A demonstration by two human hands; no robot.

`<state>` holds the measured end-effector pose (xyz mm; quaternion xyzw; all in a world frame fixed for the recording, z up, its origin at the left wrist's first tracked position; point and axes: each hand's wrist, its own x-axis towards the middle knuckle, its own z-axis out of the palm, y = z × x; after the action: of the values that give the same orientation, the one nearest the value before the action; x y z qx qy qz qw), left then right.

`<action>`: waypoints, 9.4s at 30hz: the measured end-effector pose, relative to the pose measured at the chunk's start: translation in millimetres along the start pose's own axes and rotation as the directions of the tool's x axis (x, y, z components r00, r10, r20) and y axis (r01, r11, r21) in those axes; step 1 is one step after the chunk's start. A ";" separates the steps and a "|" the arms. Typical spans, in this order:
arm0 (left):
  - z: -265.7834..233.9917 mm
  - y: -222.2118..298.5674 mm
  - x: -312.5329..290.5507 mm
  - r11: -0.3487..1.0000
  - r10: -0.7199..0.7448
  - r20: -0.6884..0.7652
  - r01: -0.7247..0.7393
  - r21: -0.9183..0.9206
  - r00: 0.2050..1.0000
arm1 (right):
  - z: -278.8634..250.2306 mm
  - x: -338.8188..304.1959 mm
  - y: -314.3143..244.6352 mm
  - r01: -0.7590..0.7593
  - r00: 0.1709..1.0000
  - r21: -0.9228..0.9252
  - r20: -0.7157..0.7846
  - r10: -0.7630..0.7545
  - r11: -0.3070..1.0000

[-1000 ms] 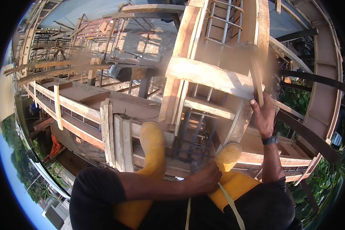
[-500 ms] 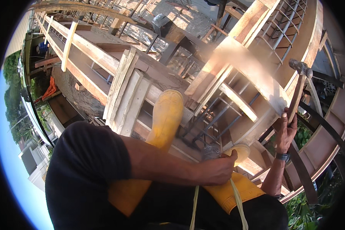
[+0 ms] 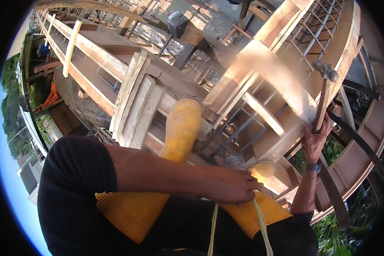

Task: The person builds a wooden structure by positioning wood pieces and hammering nails into them while standing on the framework.

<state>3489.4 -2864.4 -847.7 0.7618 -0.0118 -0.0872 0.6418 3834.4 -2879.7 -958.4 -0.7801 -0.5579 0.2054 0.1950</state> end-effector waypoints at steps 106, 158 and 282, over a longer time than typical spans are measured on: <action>-110.9 -149.9 8.7 0.531 -0.126 -0.497 0.482 0.697 0.858 | -101.6 -58.0 -59.4 0.474 0.782 -0.337 0.585 -0.213 0.813; -144.2 -130.8 20.8 0.822 -0.041 -0.916 0.535 0.195 0.399 | -41.5 80.1 -4.1 -0.128 0.954 0.005 -0.272 0.125 0.992; -166.8 -152.4 47.9 0.531 -0.005 -0.889 0.754 0.386 0.458 | -78.4 -22.3 -82.1 -0.230 0.930 0.090 0.314 0.192 0.969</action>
<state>3547.0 -2681.0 -975.8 0.8768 0.4403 0.1227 0.1492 3805.1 -2882.1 -846.5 -0.7812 -0.4800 0.3767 0.1324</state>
